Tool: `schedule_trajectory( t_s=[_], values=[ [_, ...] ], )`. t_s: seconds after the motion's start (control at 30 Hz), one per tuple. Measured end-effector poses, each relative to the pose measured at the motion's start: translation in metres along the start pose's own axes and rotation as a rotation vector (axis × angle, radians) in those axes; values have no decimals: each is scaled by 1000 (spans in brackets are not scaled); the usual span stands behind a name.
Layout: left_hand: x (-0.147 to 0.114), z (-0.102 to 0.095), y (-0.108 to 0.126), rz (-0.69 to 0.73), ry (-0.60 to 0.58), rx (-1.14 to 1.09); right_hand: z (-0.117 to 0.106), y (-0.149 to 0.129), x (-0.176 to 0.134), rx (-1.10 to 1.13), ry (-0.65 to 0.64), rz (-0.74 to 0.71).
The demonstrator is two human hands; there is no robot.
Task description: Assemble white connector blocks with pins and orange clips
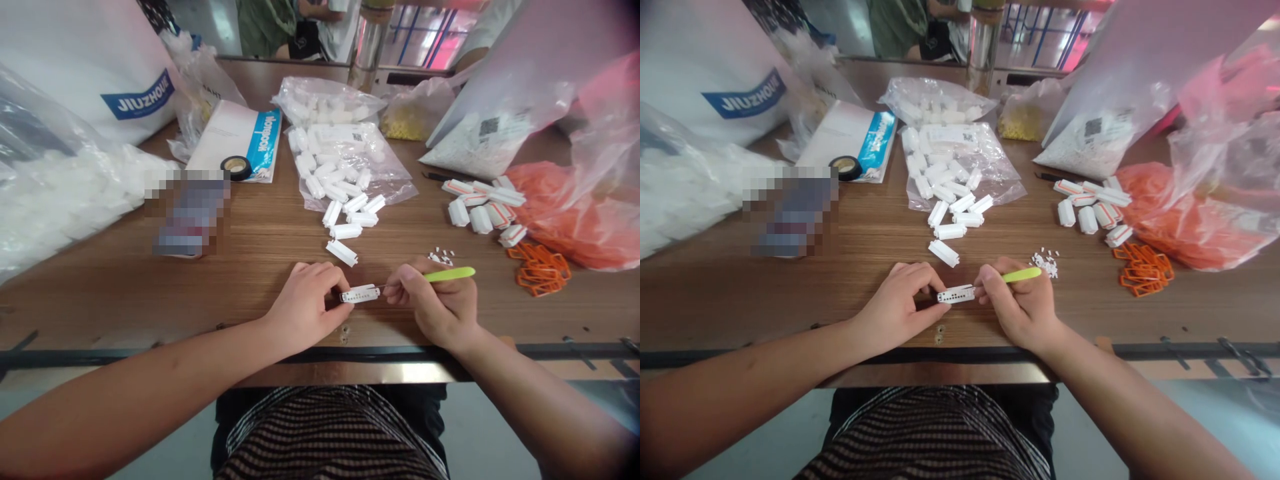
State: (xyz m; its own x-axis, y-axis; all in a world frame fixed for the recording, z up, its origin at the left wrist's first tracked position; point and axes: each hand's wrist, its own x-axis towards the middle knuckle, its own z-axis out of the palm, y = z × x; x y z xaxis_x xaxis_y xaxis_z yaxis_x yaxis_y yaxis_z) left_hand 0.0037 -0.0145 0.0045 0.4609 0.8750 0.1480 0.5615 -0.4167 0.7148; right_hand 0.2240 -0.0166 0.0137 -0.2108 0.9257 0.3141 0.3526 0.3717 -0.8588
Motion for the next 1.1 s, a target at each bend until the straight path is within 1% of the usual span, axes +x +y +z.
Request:
schedule_trajectory(
  t_s=[0.2,0.5,0.6,0.7,0.83,0.93,1.03,1.1],
  values=[
    [1,0,1,-13,2,5,2,1,3,32,-51,34],
    [2,-1,3,-20,-11,10,1,1,6,-3,-74,52],
    [2,-1,3,-20,-16,14,0,0,7,-22,-104,55],
    [1,-1,3,-20,-17,13,-2,-2,7,-67,-161,-1],
    [1,-1,3,-16,-6,18,-1,-11,10,-218,-258,-200],
    [1,-2,5,-3,-11,33,1,-17,12,-256,-276,-301],
    [1,-2,4,24,-21,32,1,-16,10,-252,-240,-287],
    [1,-1,3,29,-18,28,0,-11,8,-201,-173,-217]
  ],
)
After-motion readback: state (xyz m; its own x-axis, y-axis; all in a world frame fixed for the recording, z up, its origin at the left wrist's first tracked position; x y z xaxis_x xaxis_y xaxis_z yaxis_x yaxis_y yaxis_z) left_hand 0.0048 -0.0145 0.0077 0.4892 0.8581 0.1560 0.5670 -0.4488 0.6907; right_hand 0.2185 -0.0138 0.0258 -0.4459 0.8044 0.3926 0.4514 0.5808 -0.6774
